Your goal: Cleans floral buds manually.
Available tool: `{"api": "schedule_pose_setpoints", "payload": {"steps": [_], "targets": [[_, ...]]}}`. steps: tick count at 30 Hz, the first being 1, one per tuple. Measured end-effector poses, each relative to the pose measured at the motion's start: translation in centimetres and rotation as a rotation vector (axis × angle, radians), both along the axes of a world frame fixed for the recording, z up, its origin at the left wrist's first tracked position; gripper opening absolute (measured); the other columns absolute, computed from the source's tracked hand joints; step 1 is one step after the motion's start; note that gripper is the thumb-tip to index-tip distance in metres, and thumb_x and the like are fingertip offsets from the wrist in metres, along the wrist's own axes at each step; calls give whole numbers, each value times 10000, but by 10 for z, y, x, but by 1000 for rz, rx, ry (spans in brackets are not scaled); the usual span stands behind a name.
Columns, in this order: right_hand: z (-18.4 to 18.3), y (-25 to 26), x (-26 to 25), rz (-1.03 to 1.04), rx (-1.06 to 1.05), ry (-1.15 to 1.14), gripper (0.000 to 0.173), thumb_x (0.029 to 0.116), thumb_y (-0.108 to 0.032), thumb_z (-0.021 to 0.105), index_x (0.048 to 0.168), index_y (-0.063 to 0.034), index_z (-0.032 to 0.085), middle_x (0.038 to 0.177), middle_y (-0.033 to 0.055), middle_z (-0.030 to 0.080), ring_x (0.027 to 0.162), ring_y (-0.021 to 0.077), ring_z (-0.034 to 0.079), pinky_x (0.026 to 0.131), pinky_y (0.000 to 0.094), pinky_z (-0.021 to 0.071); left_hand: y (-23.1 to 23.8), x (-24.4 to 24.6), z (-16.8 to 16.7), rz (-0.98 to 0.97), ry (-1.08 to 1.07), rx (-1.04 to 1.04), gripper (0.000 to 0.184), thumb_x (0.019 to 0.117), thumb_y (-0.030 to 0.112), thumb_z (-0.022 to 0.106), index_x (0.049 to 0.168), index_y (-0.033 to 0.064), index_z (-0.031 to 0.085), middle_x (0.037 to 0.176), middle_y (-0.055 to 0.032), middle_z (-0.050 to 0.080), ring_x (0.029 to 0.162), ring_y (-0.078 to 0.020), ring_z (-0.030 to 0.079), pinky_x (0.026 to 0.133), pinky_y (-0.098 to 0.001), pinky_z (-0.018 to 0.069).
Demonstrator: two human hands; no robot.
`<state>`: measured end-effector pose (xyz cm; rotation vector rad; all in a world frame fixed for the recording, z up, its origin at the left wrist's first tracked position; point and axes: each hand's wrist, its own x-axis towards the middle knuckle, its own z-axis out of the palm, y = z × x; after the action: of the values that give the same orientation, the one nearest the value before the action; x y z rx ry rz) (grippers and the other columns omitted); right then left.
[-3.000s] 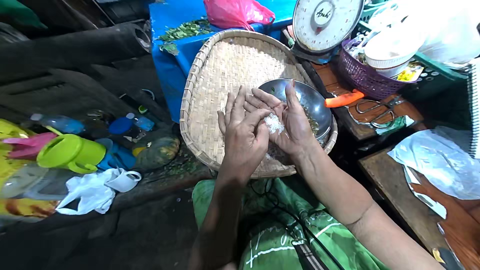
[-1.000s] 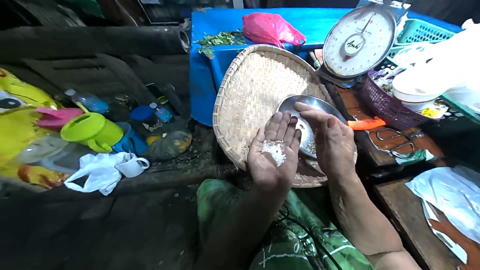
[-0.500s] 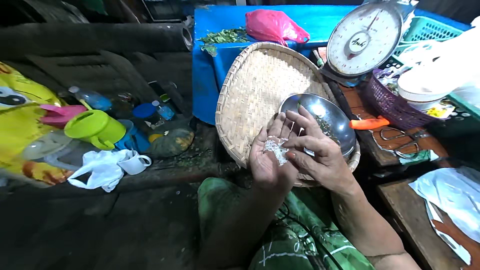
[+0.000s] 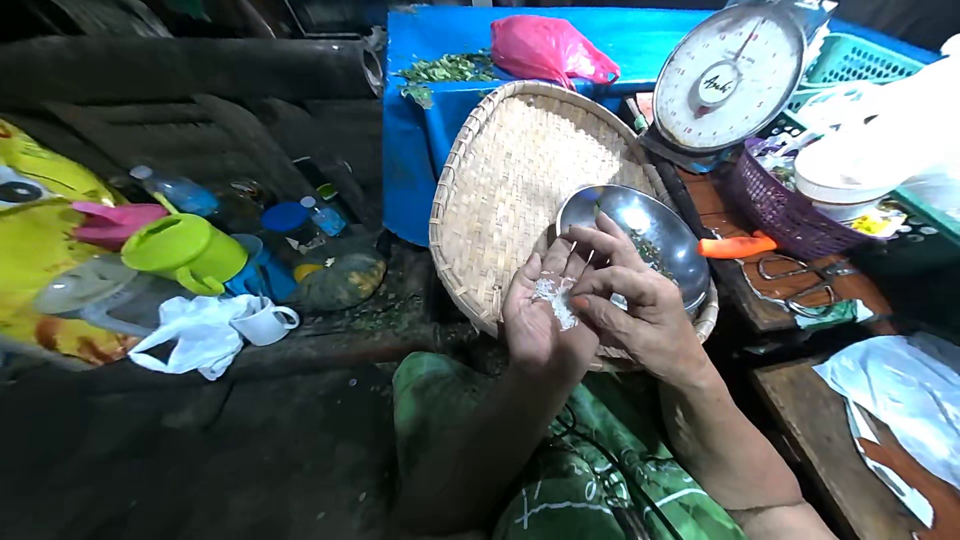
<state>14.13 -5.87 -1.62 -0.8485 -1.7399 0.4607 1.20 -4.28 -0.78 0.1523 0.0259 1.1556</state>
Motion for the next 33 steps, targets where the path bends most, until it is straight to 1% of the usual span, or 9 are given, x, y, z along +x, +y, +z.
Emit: {"api": "schedule_pose_setpoints", "payload": {"steps": [3, 8, 12, 16, 18, 20, 22, 27, 33], "targets": [[7, -4, 7, -47, 35, -8, 139, 964, -207, 667, 886, -128, 750, 1466, 119, 580, 1521, 360, 310, 1246, 639, 168, -1, -2, 5, 26, 28, -64, 557, 1064, 376, 176, 1410, 59, 476, 1363, -98, 587, 1307, -224, 544, 1082, -390, 448], [19, -14, 20, -93, 51, -92, 154, 976, -215, 652, 883, -136, 745, 1449, 98, 596, 1526, 350, 298, 1251, 620, 163, 0, -2, 8, 43, 83, -64, 542, 1074, 354, 171, 1358, 46, 515, 1307, -119, 623, 1226, -249, 606, 1026, -406, 493], [28, -24, 30, -113, 65, -204, 302, 1039, -323, 554, 882, -147, 743, 1444, 68, 608, 1520, 329, 322, 1246, 633, 141, -1, 1, 9, 90, 217, -9, 420, 1094, 188, 200, 1392, 102, 483, 1347, -97, 602, 1235, -243, 600, 1047, -403, 480], [32, -29, 33, -145, 96, -194, 291, 1038, -337, 568, 929, -152, 764, 1444, 90, 602, 1518, 340, 320, 1244, 642, 134, -2, 6, 9, 107, 312, -5, 353, 1083, 80, 310, 1352, 133, 534, 1298, -77, 634, 1167, -234, 641, 1001, -390, 518], [31, -28, 33, -155, 106, -198, 252, 1031, -295, 579, 941, -146, 762, 1443, 95, 600, 1516, 338, 324, 1241, 647, 135, -1, 5, 10, 99, 304, 3, 340, 1111, 242, 315, 1294, 119, 575, 1258, -69, 659, 1165, -224, 647, 1000, -380, 524], [29, -25, 32, -163, 109, -214, 236, 1031, -275, 581, 951, -137, 756, 1444, 98, 599, 1514, 335, 331, 1238, 650, 147, 0, 2, 12, 69, 251, -22, 621, 1080, 531, 201, 1299, 94, 584, 1277, -86, 656, 1207, -240, 626, 1028, -405, 502], [27, -24, 30, -159, 98, -222, 232, 1025, -265, 588, 955, -134, 765, 1445, 104, 598, 1512, 341, 332, 1233, 653, 155, 0, 0, 12, 42, 171, -43, 851, 997, 702, 92, 1354, 79, 549, 1329, -113, 629, 1260, -263, 594, 1058, -439, 478], [19, -22, 18, -59, 75, -234, 186, 978, -284, 665, 974, -141, 784, 1457, 122, 587, 1518, 386, 307, 1216, 714, 125, 0, -2, 8, 24, 179, 14, 923, 949, 764, 51, 1380, 106, 535, 1327, -92, 620, 1216, -221, 608, 1007, -398, 505], [2, -11, 2, -105, 56, -314, 317, 983, -376, 652, 1195, -161, 753, 1545, 138, 496, 1533, 389, 272, 1201, 739, 107, -2, -1, 4, 20, 234, 52, 804, 996, 700, 108, 1372, 136, 540, 1281, -52, 629, 1195, -160, 600, 983, -362, 512]]}}
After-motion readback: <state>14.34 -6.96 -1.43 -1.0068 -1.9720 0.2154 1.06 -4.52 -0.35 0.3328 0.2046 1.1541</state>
